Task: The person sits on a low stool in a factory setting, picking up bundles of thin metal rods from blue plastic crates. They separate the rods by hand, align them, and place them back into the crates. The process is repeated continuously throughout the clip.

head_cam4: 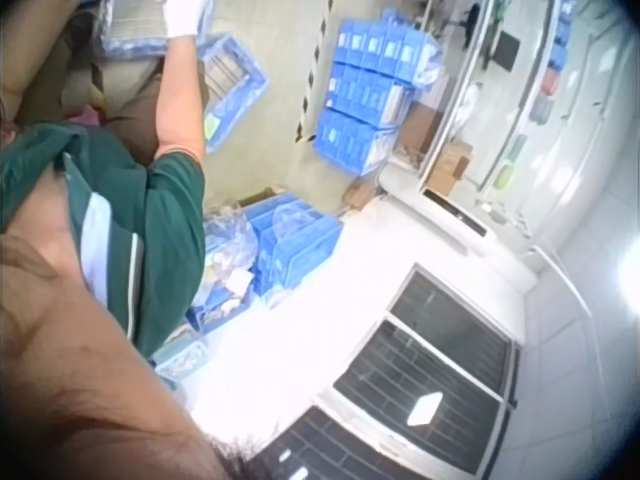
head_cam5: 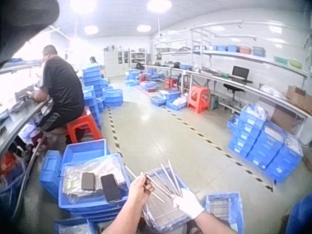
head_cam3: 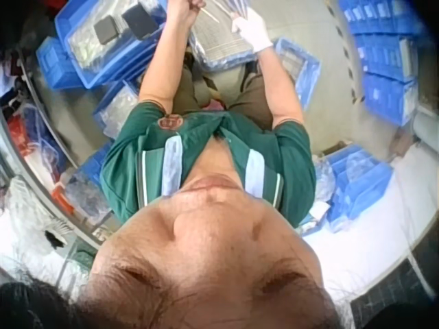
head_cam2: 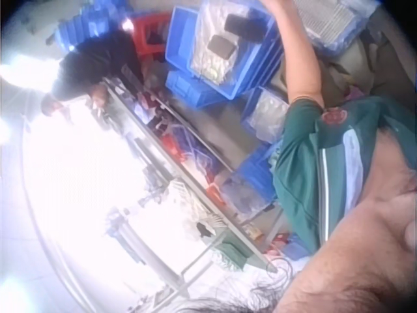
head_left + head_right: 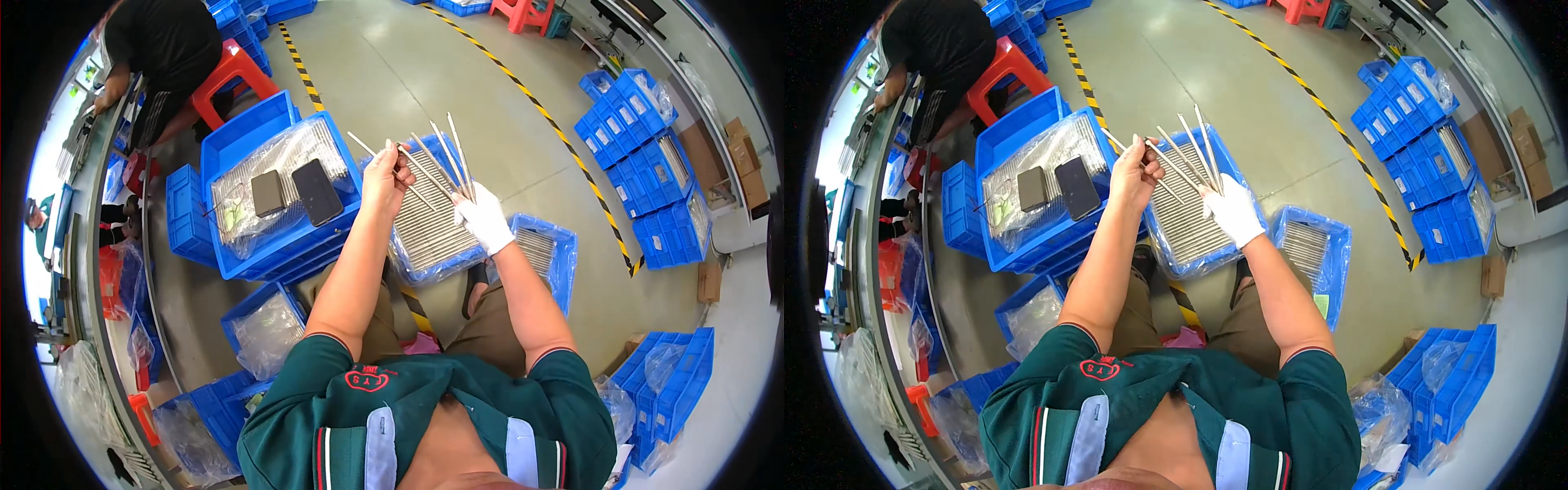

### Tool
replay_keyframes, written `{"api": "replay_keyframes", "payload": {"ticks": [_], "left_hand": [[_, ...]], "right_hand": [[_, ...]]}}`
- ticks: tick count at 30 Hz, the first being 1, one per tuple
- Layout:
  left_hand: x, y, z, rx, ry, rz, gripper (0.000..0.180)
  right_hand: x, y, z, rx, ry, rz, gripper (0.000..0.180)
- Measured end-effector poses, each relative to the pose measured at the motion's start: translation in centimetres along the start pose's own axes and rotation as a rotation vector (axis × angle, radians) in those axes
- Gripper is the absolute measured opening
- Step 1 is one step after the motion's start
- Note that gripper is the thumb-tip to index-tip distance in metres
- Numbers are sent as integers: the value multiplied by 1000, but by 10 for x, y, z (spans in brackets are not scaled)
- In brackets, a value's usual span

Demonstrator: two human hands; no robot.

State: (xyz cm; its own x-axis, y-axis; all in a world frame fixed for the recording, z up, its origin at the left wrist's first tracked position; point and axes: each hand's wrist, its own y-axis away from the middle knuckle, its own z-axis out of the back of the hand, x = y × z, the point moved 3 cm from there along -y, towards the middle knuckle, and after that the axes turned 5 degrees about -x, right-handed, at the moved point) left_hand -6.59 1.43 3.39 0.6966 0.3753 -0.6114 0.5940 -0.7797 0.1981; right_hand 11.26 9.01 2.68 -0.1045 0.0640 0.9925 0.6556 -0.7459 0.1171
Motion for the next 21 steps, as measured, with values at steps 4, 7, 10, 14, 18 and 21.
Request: {"api": "replay_keyframes", "payload": {"ticks": [4, 7, 10, 14, 18, 21], "left_hand": [[8, -3, -1, 15, -31, 7, 30], [18, -1, -4, 31, -91, 37, 29], [37, 10, -11, 90, -123, 113, 28], [36, 16, -19, 117, -247, 124, 25], [33, 18, -17, 92, -332, 105, 24], [38, 27, -20, 64, -372, 100, 24]], "right_hand": [[5, 4, -1, -25, 31, -19, 15], [8, 3, -5, -49, -22, -18, 14], [12, 1, -4, -87, -12, -4, 14], [11, -1, -1, -178, 130, 47, 15], [17, 3, -1, -241, 294, 158, 17], [8, -1, -2, -274, 323, 221, 17]]}}
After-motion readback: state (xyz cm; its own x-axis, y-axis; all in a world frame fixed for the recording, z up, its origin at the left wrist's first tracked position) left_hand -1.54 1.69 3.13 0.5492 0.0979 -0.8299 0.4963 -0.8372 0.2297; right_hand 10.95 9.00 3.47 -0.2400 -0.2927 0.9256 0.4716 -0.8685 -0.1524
